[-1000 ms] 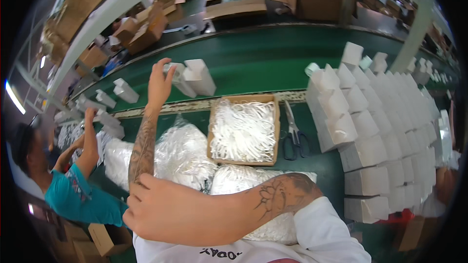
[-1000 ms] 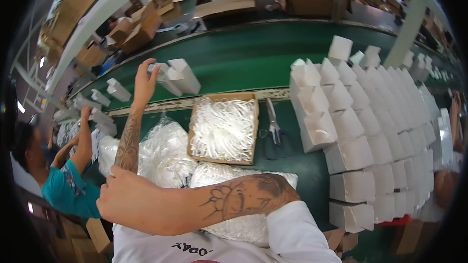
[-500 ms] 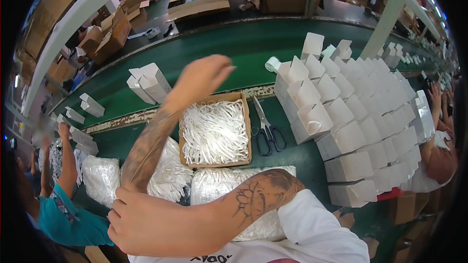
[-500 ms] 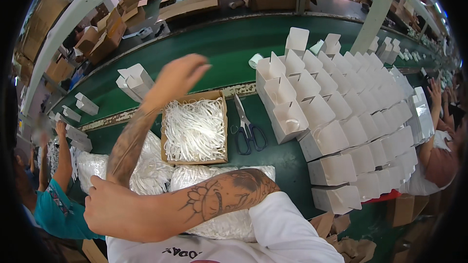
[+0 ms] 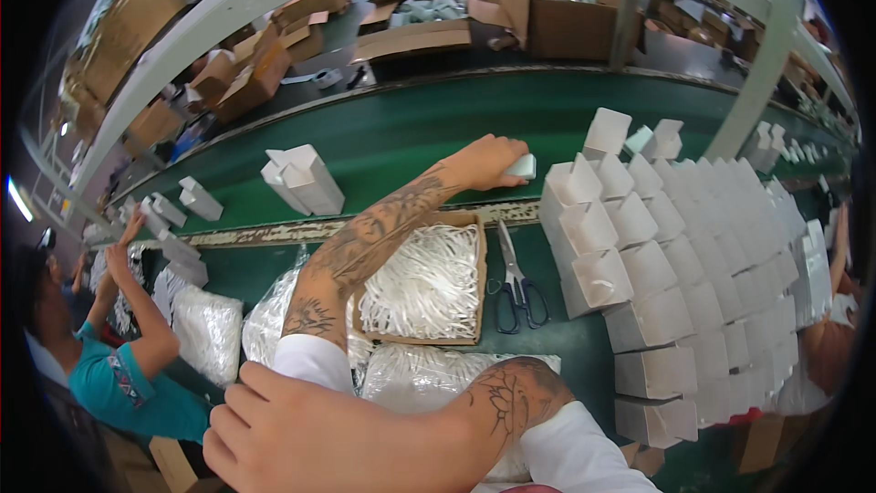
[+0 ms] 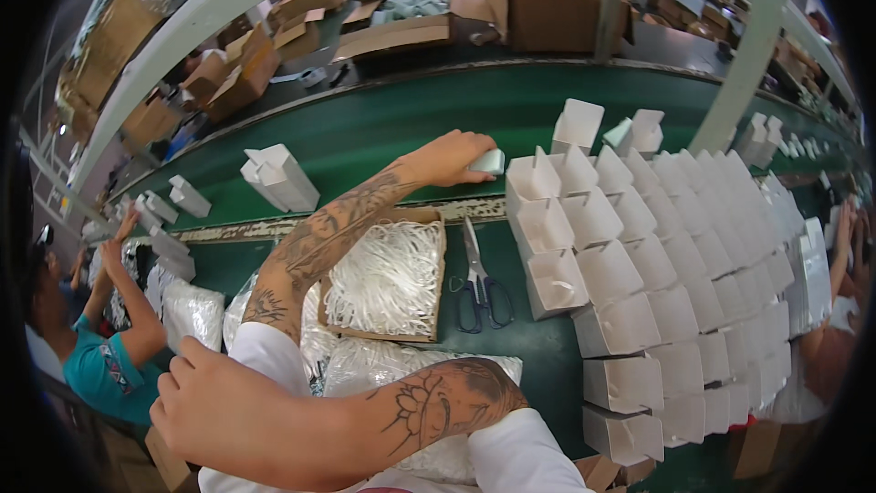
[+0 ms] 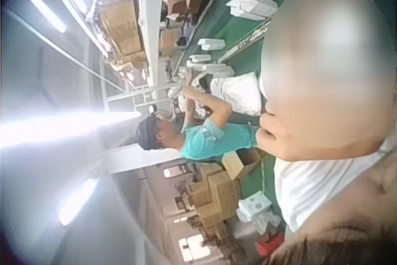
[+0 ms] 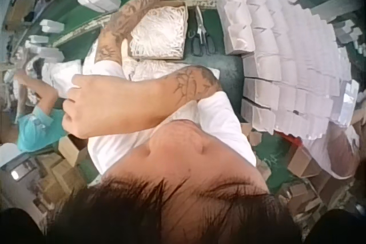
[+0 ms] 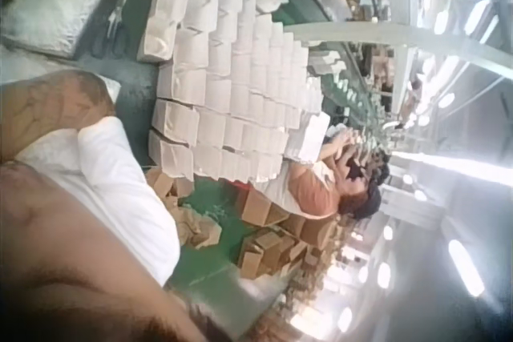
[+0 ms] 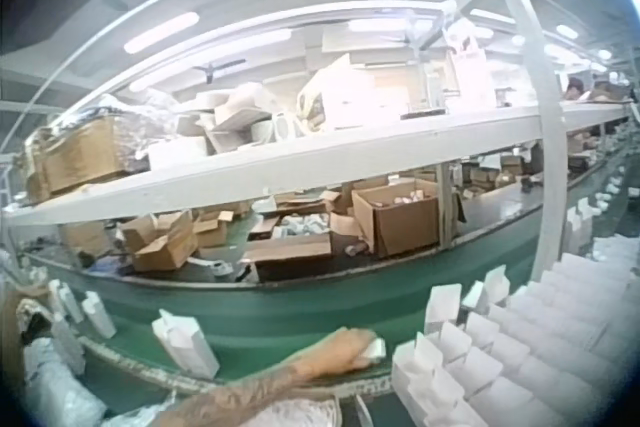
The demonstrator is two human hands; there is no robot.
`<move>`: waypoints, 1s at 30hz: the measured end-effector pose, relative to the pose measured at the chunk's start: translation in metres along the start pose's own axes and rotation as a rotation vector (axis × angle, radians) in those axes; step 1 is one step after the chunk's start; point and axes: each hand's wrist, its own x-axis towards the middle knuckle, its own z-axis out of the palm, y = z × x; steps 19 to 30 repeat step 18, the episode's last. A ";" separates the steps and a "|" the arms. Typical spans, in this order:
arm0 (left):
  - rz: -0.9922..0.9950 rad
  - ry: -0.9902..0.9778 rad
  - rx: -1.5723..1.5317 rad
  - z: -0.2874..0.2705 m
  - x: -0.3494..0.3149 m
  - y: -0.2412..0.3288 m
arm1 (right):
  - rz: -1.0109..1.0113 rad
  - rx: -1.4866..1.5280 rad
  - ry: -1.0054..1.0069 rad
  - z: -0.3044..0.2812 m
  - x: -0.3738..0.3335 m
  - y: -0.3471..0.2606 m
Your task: The person cuts lanyards with scissors, places them into a tray, and packs small electronic devices and lanyards into boxes.
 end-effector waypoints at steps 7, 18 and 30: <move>-0.385 0.645 -0.438 -0.106 -0.180 0.042 | -0.014 0.013 -0.103 0.029 -0.004 -0.010; -0.864 0.753 0.272 -0.109 -0.302 -0.059 | -0.040 -0.060 -0.252 0.029 -0.002 -0.001; -0.864 0.753 0.272 -0.109 -0.302 -0.059 | -0.040 -0.060 -0.252 0.029 -0.002 -0.001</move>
